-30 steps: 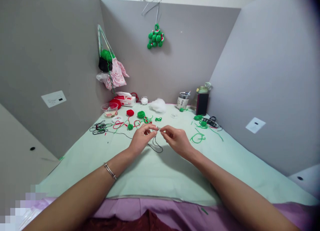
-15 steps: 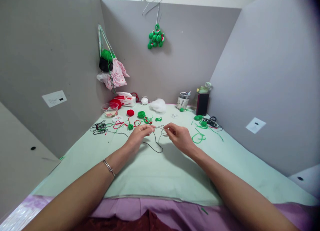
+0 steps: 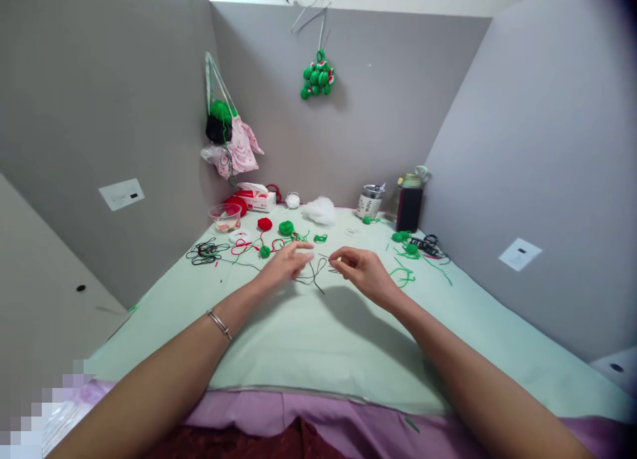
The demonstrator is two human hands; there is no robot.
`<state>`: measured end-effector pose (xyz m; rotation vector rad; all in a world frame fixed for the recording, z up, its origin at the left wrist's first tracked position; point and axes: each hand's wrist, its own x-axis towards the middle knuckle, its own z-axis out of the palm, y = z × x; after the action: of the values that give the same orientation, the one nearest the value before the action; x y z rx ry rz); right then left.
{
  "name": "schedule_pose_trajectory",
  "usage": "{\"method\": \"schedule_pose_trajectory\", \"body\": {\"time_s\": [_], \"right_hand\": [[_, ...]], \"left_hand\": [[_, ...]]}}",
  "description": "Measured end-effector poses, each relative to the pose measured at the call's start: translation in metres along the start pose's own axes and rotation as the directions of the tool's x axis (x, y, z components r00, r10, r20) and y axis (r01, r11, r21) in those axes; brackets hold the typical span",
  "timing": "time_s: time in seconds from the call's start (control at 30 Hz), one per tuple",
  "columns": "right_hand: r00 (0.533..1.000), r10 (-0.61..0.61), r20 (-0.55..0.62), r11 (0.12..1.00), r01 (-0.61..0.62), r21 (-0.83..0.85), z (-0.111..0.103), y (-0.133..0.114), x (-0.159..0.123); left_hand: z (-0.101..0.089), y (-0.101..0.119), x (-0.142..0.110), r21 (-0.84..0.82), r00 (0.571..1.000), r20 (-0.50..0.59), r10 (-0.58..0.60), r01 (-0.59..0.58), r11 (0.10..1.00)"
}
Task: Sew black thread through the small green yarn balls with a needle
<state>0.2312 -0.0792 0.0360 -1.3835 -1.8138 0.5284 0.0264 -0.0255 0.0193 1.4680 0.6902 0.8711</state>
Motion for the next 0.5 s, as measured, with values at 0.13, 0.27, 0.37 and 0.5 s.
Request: {"method": "schedule_pose_trajectory", "body": {"time_s": [0.13, 0.27, 0.37, 0.5], "right_hand": [[0.997, 0.066, 0.045, 0.949, -0.077, 0.307, -0.007, -0.003, 0.003], [0.984, 0.177, -0.02, 0.788, -0.129, 0.603, -0.02, 0.003, 0.01], [0.967, 0.252, -0.038, 0.663, -0.143, 0.735, -0.026, 0.007, 0.013], [0.95, 0.313, -0.006, 0.535, -0.171, 0.828, -0.029, 0.01, 0.016]], "left_hand": [[0.008, -0.003, -0.007, 0.18, 0.934, 0.353, -0.062, -0.003, 0.984], [0.006, -0.002, -0.009, 0.255, 0.92, 0.385, -0.074, -0.029, 0.967], [0.005, -0.003, -0.008, 0.255, 0.908, 0.407, -0.103, -0.005, 0.967], [0.005, -0.005, -0.009, 0.254, 0.894, 0.432, -0.122, 0.01, 0.967]]}}
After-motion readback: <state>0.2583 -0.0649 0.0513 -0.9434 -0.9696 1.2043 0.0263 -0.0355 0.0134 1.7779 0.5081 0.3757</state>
